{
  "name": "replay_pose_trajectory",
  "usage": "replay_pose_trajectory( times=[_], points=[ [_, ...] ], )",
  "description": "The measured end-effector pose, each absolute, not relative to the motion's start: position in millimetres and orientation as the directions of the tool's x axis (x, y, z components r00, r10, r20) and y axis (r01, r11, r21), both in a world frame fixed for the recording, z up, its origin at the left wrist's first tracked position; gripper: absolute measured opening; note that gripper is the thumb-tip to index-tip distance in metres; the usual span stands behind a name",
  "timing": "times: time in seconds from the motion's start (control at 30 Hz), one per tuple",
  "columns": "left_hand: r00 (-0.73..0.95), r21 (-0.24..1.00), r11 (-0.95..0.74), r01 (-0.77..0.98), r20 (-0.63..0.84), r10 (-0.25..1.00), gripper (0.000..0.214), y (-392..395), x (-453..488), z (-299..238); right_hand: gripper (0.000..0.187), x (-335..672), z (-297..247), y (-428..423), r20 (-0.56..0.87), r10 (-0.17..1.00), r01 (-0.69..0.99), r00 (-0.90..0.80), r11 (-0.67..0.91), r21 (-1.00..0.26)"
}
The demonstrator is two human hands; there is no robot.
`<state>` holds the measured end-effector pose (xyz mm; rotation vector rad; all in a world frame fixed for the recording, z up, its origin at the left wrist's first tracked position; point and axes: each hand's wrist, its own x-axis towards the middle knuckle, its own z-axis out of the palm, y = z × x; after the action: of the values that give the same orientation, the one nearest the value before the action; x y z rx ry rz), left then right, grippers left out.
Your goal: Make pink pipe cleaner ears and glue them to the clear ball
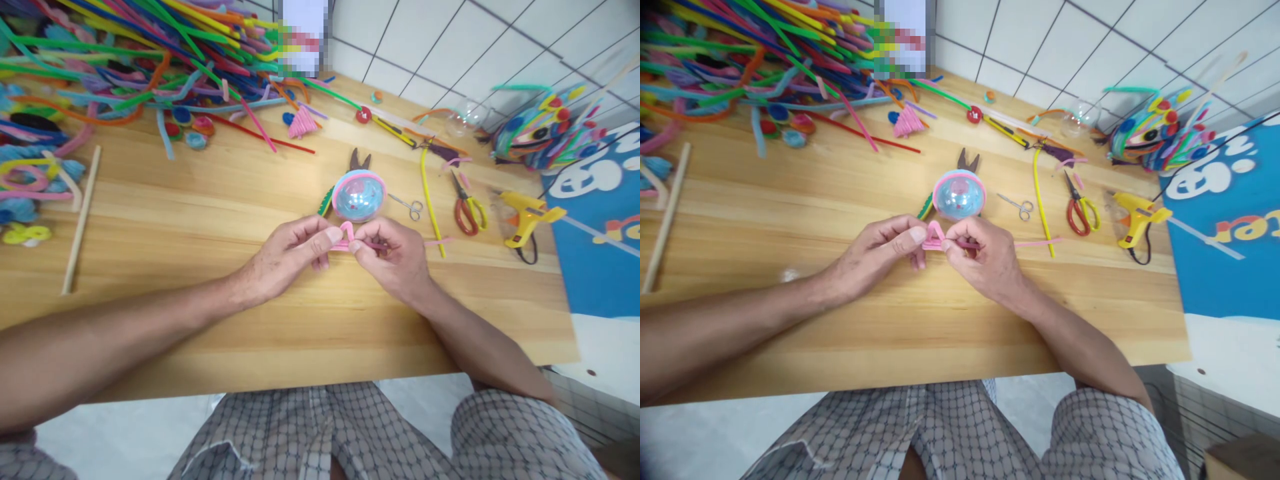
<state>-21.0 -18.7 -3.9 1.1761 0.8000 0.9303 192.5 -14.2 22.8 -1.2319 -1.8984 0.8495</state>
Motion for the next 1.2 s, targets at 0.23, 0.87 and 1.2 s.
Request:
replay_pose_trajectory(
  times=[0.23,0.87,1.2],
  points=[
    [0.310,0.964,0.100,-0.247,-0.020,0.950,0.036,-21.0,-17.7,-12.0,0.014,192.5,23.7,-14.0,0.177,0.943,0.479,-0.281,0.297,-0.826],
    [0.222,0.957,0.120,-0.264,-0.061,0.973,0.031,-17.6,-18.4,-15.0,0.014,192.7,26.9,-14.2,0.107,0.953,0.440,-0.284,0.229,-0.868],
    [0.220,0.925,-0.364,0.112,0.334,0.917,0.027,-33.3,-28.5,11.5,0.014,194.5,22.1,-11.7,0.065,0.954,0.515,-0.292,0.214,-0.830]
  ],
)
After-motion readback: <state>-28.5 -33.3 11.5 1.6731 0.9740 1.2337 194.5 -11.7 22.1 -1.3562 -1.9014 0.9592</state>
